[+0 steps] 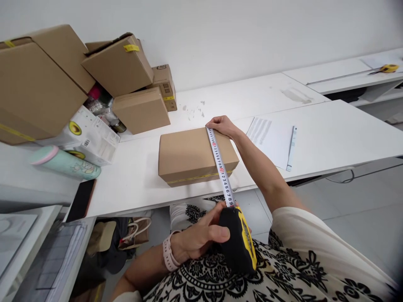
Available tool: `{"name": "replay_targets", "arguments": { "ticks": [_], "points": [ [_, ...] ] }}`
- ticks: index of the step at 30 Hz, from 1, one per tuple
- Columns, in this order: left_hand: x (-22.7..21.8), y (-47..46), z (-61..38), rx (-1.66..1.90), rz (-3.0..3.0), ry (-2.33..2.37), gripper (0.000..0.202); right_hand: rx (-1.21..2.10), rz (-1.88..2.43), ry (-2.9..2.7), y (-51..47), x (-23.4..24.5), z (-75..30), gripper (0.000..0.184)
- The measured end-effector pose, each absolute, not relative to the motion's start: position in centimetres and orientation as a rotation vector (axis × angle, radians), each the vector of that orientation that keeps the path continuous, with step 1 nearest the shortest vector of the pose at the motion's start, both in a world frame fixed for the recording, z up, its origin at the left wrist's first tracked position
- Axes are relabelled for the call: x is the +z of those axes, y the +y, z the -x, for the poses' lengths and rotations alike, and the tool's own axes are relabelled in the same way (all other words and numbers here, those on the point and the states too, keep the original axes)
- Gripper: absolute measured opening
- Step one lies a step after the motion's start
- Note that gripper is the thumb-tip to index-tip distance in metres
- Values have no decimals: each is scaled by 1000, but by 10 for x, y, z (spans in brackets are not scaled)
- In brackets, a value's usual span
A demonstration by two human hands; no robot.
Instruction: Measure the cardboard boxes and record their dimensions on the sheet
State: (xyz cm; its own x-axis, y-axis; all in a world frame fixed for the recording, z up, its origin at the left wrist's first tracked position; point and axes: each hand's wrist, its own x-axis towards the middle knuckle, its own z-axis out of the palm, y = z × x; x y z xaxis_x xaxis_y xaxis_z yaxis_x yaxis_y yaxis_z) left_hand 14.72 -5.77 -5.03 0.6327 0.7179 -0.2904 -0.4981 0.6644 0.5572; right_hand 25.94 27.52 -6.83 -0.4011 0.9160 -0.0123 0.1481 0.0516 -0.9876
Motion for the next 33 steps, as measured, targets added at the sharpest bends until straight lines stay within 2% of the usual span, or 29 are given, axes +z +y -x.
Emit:
{"name": "replay_targets", "arguments": {
  "ticks": [13,17,19,22,27,30,33],
  "points": [
    [-44,-59,-141,760,-524,543,74,1329,1021,-1643,276,-70,-265,34],
    [-37,-72,-111,921,-820,623,101,1136,984,-1361,257,-72,-291,47],
    [-42,-84,-87,1068,-966,791,114,1074,1055,-1262,234,-84,-310,45],
    [-63,-96,-50,1291,-1034,1089,121,1088,1210,-1200,186,-115,-337,37],
    [-108,-82,-12,1372,-857,1262,105,1292,1274,-1202,115,-159,-352,32],
    [-113,-67,-4,1336,-785,1142,97,1386,1138,-1376,98,-150,-350,38],
    [-98,-55,3,1374,-775,1028,98,1251,1163,-1490,95,-118,-350,49]
  ]
}}
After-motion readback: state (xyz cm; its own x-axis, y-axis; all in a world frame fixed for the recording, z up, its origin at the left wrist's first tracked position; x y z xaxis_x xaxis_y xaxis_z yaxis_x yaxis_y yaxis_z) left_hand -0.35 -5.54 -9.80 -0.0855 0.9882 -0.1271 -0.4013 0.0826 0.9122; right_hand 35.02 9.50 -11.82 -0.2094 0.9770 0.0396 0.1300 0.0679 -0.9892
